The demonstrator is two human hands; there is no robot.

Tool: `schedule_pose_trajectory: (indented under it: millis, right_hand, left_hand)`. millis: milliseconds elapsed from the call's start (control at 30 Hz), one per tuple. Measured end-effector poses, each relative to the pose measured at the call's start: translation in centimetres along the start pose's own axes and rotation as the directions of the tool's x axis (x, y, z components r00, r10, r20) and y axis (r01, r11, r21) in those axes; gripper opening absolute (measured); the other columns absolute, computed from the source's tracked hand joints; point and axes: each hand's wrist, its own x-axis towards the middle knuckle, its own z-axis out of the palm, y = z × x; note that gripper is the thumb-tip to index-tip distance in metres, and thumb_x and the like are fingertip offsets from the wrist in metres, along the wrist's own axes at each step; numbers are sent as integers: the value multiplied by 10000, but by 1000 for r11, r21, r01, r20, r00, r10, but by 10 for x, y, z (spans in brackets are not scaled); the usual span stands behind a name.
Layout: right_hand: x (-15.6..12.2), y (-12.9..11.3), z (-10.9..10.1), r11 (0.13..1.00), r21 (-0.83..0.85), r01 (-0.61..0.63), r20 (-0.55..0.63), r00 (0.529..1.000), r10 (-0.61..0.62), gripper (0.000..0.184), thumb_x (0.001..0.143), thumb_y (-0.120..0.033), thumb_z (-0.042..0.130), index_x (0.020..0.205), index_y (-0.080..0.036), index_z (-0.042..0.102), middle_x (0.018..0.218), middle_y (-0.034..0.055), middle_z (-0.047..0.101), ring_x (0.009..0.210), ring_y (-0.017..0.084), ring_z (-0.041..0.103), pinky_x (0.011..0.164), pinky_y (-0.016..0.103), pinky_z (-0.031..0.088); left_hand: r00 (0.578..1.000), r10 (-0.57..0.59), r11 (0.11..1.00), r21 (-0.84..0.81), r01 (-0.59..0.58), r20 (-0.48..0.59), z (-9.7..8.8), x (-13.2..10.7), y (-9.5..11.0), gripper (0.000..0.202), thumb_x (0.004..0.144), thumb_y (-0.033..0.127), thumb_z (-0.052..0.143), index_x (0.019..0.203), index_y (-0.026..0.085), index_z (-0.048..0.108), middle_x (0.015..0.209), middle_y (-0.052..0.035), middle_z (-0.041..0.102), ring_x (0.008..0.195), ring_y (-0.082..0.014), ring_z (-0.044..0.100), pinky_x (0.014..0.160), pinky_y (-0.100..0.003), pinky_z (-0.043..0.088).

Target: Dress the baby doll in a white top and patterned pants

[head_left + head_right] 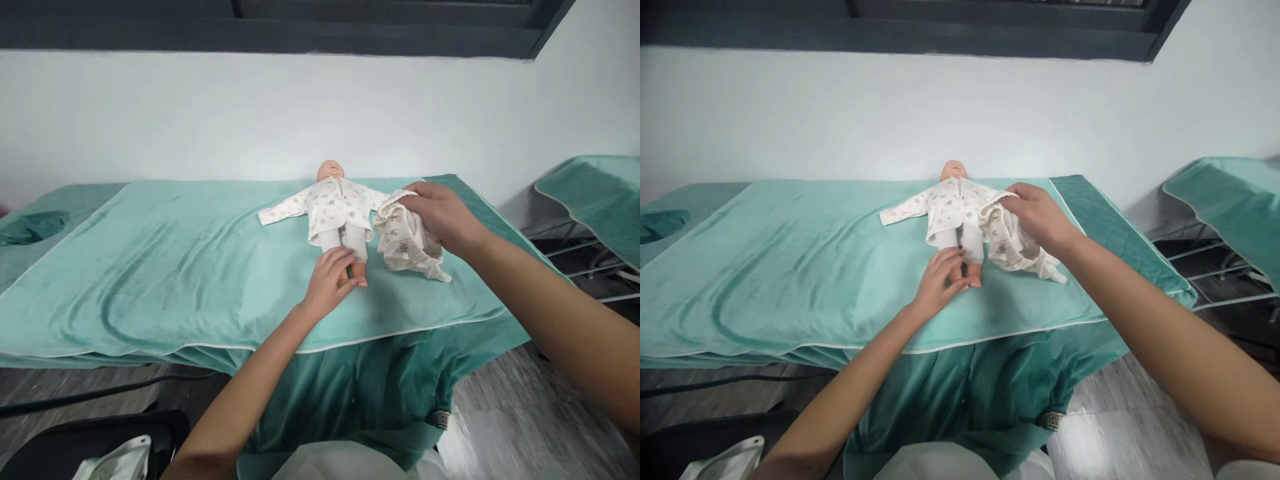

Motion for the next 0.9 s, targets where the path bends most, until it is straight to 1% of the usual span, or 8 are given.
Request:
schedule_pose_trajectory:
  millis: [133,233,333,400,533,633,733,900]
  right_hand:
    - [-5,-31,21,986,166,-33,101,995,16,255,768,-213,687,1023,-205,684,647,-12,617,514,127,541,416,224,387]
    - [-6,-50,34,950,312,-7,154,987,-44,350,791,-125,621,1134,-183,660,754,1,651,607,124,613,501,223,505]
    - [-7,-62,43,918,391,62,146,981,-129,450,821,-77,558,1243,-219,620,867,-9,682,735,131,679,668,271,595]
    - [-11,-67,45,909,399,121,135,973,-189,465,839,-66,542,1261,-245,620,895,-21,694,781,128,696,746,297,608]
    - [-23,-78,42,922,279,268,146,937,-317,188,871,-123,585,980,-188,724,922,20,716,774,137,703,703,269,597]
    - [-31,-86,38,915,152,373,244,883,-401,98,894,-201,644,827,-181,713,877,25,699,792,149,681,655,252,552]
    - [-37,-93,36,894,100,437,350,825,-443,161,805,-266,797,743,-193,666,796,1,643,898,182,647,760,281,537]
    - [-50,-104,26,826,93,556,247,791,-560,291,737,-301,858,652,-192,602,878,12,601,1063,216,592,847,284,499]
  left_hand:
    - [980,11,999,-39,-19,-199,-41,39,24,495,951,479,581,1373,241,480,1373,-128,592,1313,-247,534,1097,-473,452]
    - [972,152,987,77,-140,-179,-71,68,42,621,876,604,624,1368,249,491,1429,-146,536,1363,-292,477,1118,-496,419]
    - [971,189,967,203,-157,-148,-94,87,48,408,892,551,630,1162,245,607,1343,-119,593,1316,-294,504,1102,-502,412]
    - [970,166,972,193,-131,-177,-107,93,48,277,918,499,618,1006,236,623,1212,-85,650,1243,-273,549,1075,-485,430]
    - [934,-20,991,-128,-28,-357,-129,101,53,236,945,466,599,919,232,584,934,-15,646,978,-184,629,900,-350,515]
    - [872,-194,907,-421,-15,-448,-141,107,65,221,938,425,632,896,219,563,815,13,566,770,-124,590,710,-260,486]
    - [879,-266,813,-583,-17,-397,-148,113,80,243,887,392,712,867,206,557,774,22,525,709,-107,566,652,-237,442]
    - [931,-296,759,-643,95,-212,-165,107,90,273,859,426,737,850,192,596,739,23,542,639,-90,545,592,-222,399]
